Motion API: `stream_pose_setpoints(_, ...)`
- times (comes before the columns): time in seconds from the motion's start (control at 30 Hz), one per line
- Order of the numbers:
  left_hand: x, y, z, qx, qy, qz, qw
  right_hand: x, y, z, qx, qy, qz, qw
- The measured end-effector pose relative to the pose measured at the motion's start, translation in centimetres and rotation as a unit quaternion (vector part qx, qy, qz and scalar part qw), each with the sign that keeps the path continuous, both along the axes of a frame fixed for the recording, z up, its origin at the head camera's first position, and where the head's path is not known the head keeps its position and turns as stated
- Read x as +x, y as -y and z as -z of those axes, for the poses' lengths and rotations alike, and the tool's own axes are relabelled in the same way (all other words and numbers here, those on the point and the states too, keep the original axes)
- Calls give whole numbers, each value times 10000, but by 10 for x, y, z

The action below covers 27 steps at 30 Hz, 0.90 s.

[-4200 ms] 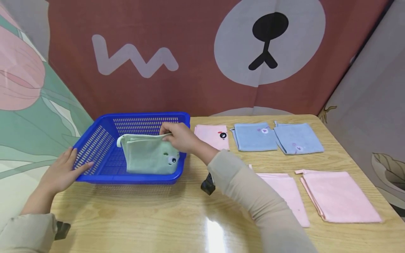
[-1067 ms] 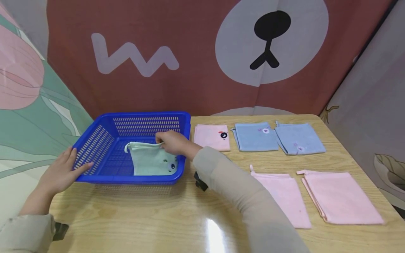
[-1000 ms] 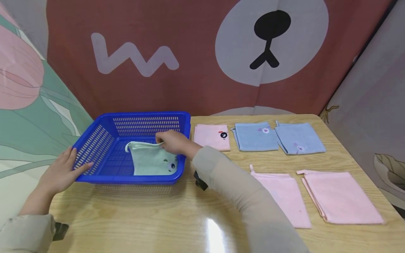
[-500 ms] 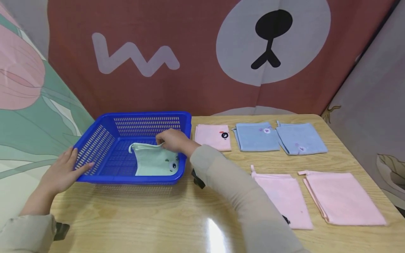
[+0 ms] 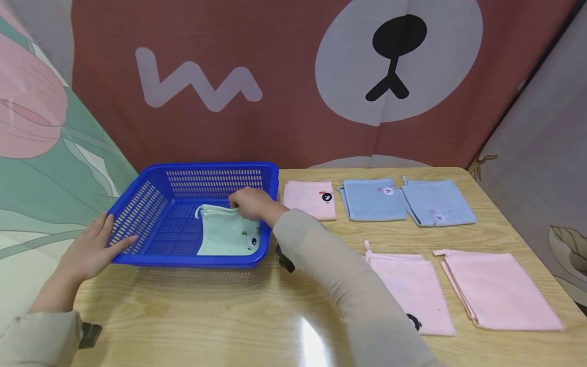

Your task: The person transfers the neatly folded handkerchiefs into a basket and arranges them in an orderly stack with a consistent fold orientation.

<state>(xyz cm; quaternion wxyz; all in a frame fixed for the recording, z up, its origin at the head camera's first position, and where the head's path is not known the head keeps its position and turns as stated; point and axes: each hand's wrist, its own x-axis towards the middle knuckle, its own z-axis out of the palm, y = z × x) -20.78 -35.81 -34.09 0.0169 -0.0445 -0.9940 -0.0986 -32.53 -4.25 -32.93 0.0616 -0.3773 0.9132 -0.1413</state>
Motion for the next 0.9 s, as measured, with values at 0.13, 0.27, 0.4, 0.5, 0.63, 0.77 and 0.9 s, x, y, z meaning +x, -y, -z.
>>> stream_pose_setpoints(0.13,-1,0,0,3,-15,7,10000,-1,1,0,146,40,27,9999)
stream_pose_setpoints(0.27,-1,-1,0,-8,-29,5,10000,-1,2,1,283,24,90,9996)
stream_pose_setpoints(0.4,-1,0,1,-4,-34,-14,10000,-1,2,2,353,-76,123,9993)
stream_pose_setpoints(0.5,-1,0,1,7,-29,-10,10000,-1,3,2,328,-74,154,9993)
stream_pose_setpoints(0.63,-1,1,0,13,-11,-21,10000,-2,3,2,303,-20,190,9994)
stream_pose_setpoints(0.77,-1,1,0,8,27,-47,10000,-3,3,1,313,-10,207,9993)
stream_pose_setpoints(0.9,-1,1,0,4,64,-50,10000,-2,3,1,414,-23,242,9988)
